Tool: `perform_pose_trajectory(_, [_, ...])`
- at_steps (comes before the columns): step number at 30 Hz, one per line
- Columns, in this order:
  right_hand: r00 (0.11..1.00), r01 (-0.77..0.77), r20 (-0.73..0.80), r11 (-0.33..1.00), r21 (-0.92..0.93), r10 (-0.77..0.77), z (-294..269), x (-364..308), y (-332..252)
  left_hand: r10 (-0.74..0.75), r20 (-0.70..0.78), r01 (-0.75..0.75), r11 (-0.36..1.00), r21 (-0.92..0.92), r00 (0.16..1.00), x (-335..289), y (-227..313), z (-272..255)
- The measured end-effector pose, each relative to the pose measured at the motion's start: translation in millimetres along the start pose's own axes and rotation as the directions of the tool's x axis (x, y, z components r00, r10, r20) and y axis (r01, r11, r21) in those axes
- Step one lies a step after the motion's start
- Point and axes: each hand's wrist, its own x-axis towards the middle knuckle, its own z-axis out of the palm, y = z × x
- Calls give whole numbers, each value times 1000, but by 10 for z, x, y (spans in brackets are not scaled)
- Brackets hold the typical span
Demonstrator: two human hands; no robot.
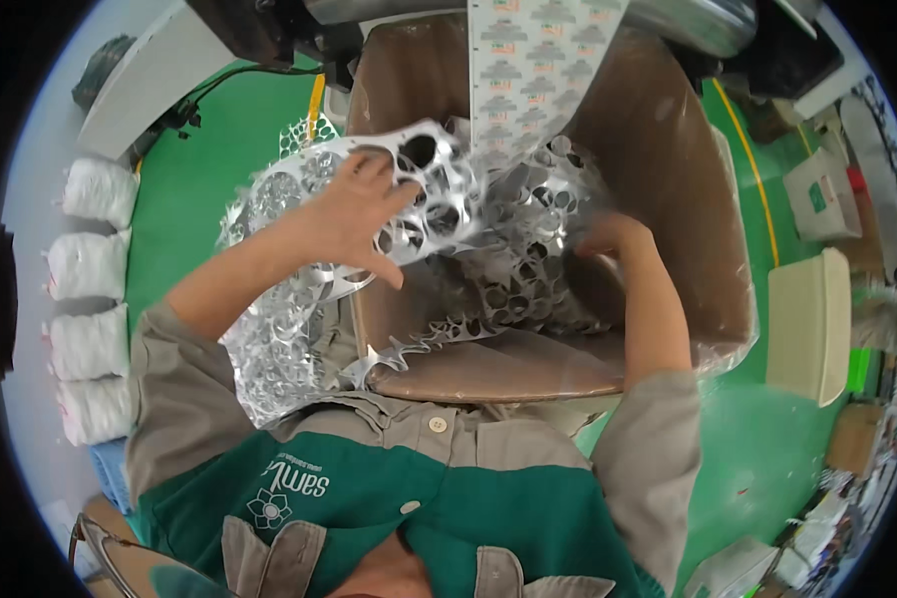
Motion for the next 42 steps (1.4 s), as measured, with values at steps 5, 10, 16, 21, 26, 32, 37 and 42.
perform_pose_trajectory(5, [882,470,-433,424,774,-187,-498,-273,334,41,466,-44,999,-3,884,296,164,20])
perform_pose_trajectory(10, [681,599,-727,-636,486,86,-213,85,491,140,240,-1,866,-501,960,240,109,-248])
perform_pose_trajectory(16, [955,-56,-296,988,-142,11,1135,1277,849,-132,216,253,440,-862,967,58,-150,-493])
perform_pose_trajectory(21, [996,78,-59,994,73,-74,314,439,242,-294,161,323,673,-665,942,124,-42,-347])
perform_pose_trajectory(26, [870,63,-480,941,333,112,26,365,288,140,369,-118,990,-82,919,92,319,29])
perform_pose_trajectory(32, [761,121,-635,932,341,134,-78,266,197,263,617,-260,961,-97,742,185,424,144])
perform_pose_trajectory(37, [733,507,-670,563,652,116,-596,-373,169,-163,48,123,489,-864,985,213,-161,-208])
perform_pose_trajectory(42, [412,544,-902,-758,360,-133,-582,-498,182,-612,382,242,-303,-922,692,-21,-322,-482])
